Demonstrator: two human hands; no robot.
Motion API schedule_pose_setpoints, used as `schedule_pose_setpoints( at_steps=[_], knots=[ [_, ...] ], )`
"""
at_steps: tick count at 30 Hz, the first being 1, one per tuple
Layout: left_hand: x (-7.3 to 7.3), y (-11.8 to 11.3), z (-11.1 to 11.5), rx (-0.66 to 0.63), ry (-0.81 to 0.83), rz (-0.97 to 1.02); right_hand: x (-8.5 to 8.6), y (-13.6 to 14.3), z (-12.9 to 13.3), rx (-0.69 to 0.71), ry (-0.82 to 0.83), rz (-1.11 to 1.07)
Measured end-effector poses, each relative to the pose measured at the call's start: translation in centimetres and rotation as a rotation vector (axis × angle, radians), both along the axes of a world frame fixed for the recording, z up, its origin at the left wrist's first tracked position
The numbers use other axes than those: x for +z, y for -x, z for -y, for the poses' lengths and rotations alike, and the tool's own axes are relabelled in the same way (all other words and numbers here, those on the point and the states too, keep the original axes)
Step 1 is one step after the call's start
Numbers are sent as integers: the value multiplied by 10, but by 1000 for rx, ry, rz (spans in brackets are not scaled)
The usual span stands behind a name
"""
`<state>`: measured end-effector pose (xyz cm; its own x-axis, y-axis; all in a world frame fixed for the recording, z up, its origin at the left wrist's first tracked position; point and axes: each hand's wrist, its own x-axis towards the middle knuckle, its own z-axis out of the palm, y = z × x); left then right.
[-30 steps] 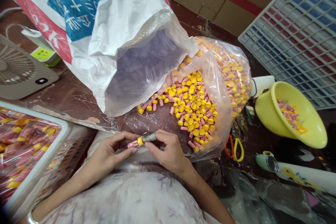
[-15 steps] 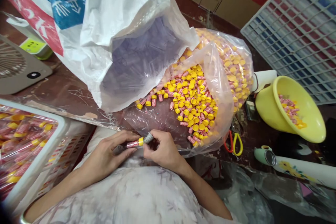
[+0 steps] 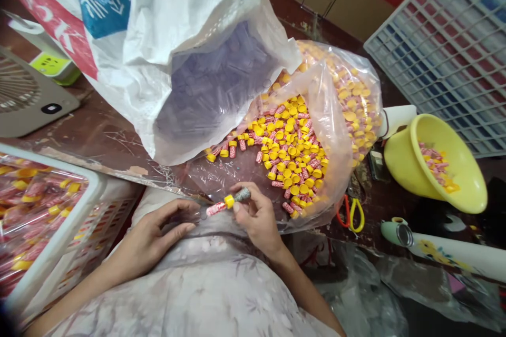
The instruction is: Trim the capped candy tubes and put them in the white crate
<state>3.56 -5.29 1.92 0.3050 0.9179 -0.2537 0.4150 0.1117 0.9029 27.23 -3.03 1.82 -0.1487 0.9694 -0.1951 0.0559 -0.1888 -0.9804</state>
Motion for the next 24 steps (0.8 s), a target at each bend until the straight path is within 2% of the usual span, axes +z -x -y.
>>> schedule_pose_setpoints(
  at_steps=[5, 8, 13, 16, 19, 24],
  knots=[
    [3, -2, -5, 50, -22, 19, 2, -6, -10, -150, 227, -295],
    [2, -2, -6, 47, -46, -1, -3, -1, -9, -139, 279, -316],
    [4, -5, -11, 26, -102, -26, -13, 7, -4, -115, 201, -263],
    [6, -13, -16, 65, -51, -13, -15, 9, -3, -67, 144, -267],
    [6, -20, -19, 103, 1, 7, -12, 12, -1, 17, 136, -245],
    [4, -23, -22, 23, -17, 13, -5, 19, 1, 56, 85, -188]
  ],
)
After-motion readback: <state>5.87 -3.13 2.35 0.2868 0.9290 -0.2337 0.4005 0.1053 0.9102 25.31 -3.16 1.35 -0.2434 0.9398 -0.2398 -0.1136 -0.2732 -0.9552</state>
